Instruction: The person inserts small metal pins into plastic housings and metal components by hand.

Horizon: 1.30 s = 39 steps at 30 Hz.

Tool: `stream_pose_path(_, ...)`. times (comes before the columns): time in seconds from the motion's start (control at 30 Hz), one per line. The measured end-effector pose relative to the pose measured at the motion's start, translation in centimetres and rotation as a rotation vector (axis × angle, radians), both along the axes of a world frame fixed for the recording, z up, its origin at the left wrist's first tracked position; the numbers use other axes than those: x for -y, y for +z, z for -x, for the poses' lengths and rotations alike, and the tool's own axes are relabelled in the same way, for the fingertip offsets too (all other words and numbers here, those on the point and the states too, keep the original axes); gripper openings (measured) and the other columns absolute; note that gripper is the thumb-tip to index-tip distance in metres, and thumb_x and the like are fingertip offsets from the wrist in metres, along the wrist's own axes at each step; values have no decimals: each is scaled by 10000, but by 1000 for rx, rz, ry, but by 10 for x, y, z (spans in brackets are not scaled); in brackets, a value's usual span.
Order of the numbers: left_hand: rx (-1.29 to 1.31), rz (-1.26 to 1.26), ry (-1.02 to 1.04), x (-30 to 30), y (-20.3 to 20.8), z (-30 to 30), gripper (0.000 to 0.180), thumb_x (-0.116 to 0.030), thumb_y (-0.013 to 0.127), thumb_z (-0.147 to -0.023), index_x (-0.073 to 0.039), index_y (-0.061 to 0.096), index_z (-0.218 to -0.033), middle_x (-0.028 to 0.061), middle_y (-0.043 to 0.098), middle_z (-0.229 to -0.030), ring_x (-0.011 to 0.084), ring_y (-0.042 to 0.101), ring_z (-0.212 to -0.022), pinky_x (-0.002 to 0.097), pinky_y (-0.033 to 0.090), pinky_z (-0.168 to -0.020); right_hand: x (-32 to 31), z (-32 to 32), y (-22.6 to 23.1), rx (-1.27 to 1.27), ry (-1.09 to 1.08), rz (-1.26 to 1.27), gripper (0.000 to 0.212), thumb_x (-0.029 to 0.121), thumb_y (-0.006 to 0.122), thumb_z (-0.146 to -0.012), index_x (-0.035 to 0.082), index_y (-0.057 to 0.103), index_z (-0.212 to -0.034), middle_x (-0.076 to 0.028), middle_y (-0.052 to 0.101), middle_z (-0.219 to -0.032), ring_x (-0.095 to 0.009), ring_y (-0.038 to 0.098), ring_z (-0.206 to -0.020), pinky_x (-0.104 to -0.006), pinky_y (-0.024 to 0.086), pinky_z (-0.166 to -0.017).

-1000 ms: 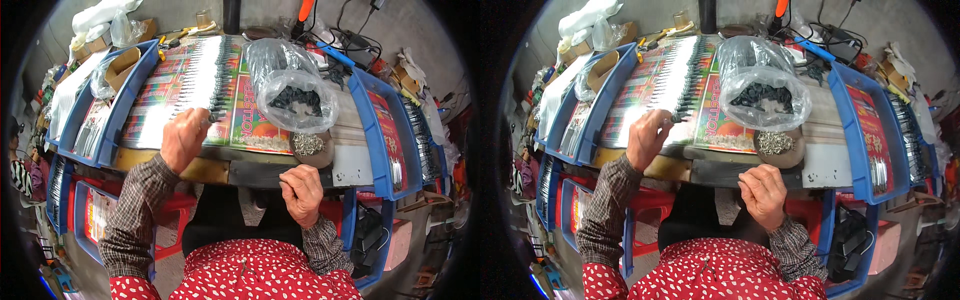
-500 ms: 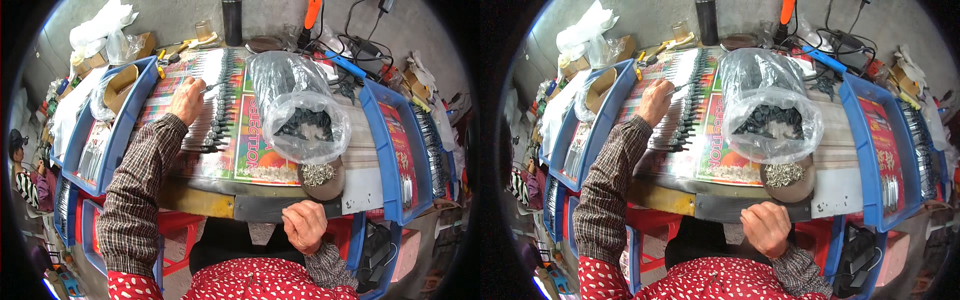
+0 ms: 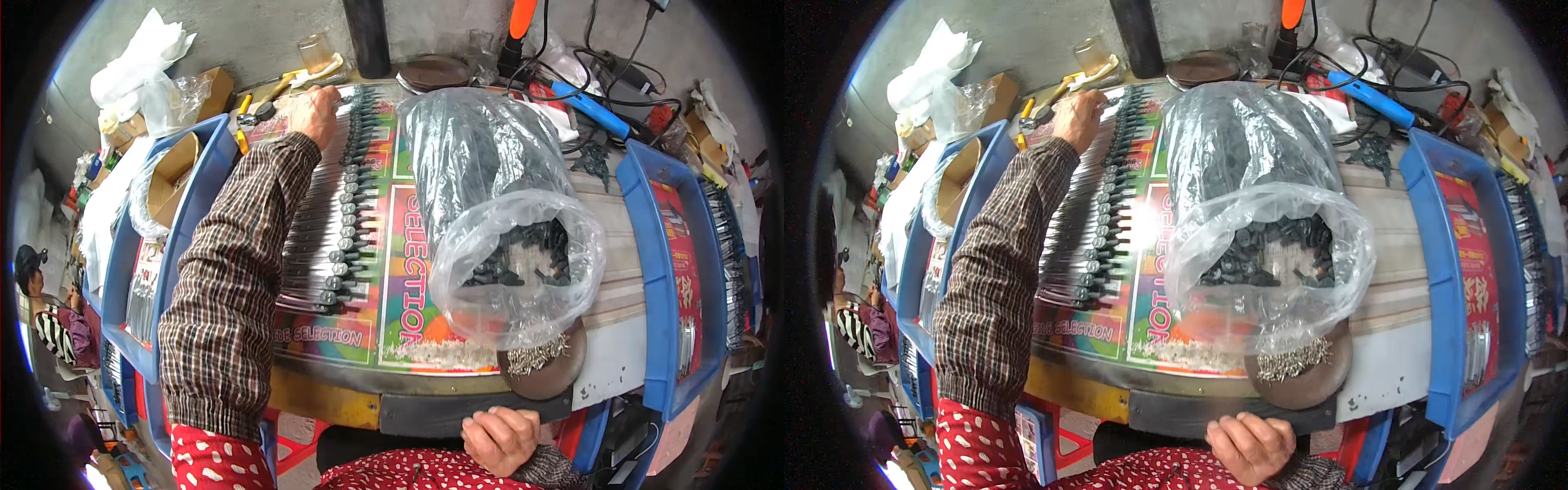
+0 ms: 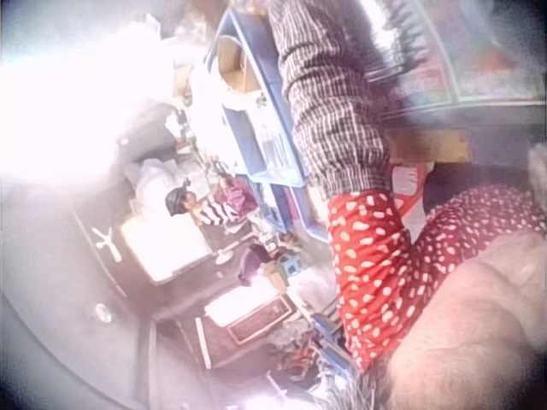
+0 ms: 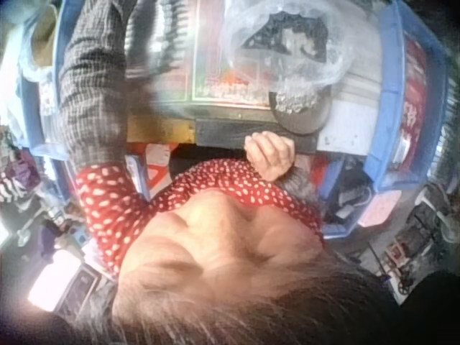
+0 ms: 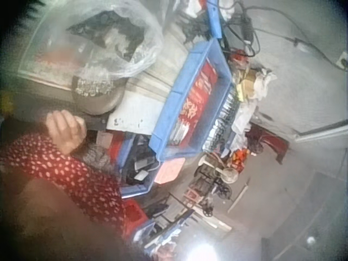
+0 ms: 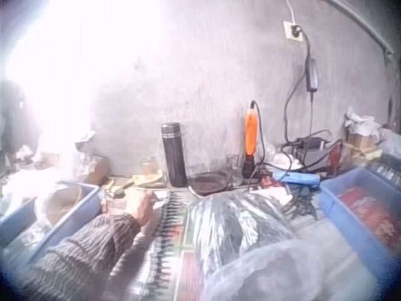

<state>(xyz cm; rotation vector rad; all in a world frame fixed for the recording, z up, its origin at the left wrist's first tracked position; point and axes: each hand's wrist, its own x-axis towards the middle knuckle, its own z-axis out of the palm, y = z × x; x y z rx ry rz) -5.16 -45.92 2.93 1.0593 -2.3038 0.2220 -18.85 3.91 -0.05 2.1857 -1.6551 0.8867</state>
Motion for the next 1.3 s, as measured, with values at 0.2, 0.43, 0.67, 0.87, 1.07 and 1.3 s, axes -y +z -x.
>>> stream_pose_path(0.2,-40,-6,-18,40,-7,20,244,-37,582,-793,-65,682,-1014,202,678,-925,358,653,-912,432,512,-798,-1,-2,5,-20,-15,35,196,165,704,-808,110,677,-994,-23,652,-983,-182,612,-915,-317,447,-710)
stream_pose_path(0.43,-49,-185,-30,42,1,36,244,-74,603,-827,-68,677,-1060,198,682,-959,346,652,-947,418,506,-838,1,-1,7,-18,-36,26,174,125,698,-802,107,665,-973,-26,657,-966,-177,616,-893,-309,438,-701)
stream_pose_path(0.67,-55,-205,-81,50,-3,33,224,-101,613,-854,-64,673,-1066,168,683,-1008,319,642,-992,398,488,-881,0,-1,11,-45,-24,-6,176,118,694,-812,113,657,-984,-14,653,-958,-176,618,-894,-303,436,-693)
stream_pose_path(0.87,-76,-197,-144,57,-9,31,227,-88,607,-867,-67,671,-1083,156,685,-1025,316,642,-996,390,485,-894,-1,2,7,-66,-3,31,165,118,689,-817,107,658,-979,-19,654,-968,-177,616,-907,-309,439,-685)
stream_pose_path(1.07,-55,-179,-130,48,-4,33,244,-77,603,-870,-72,666,-1106,159,682,-1054,312,640,-1015,391,484,-898,-2,2,18,-47,-11,-23,169,124,685,-814,100,669,-981,-27,659,-974,-189,621,-899,-317,448,-702)
stream_pose_path(1.3,-85,-114,-138,6,0,1,266,-16,619,-823,-69,664,-1080,148,679,-1065,333,630,-1017,396,488,-892,0,3,-2,-40,9,54,196,154,674,-772,119,656,-964,4,619,-918,-180,581,-845,-304,425,-680)
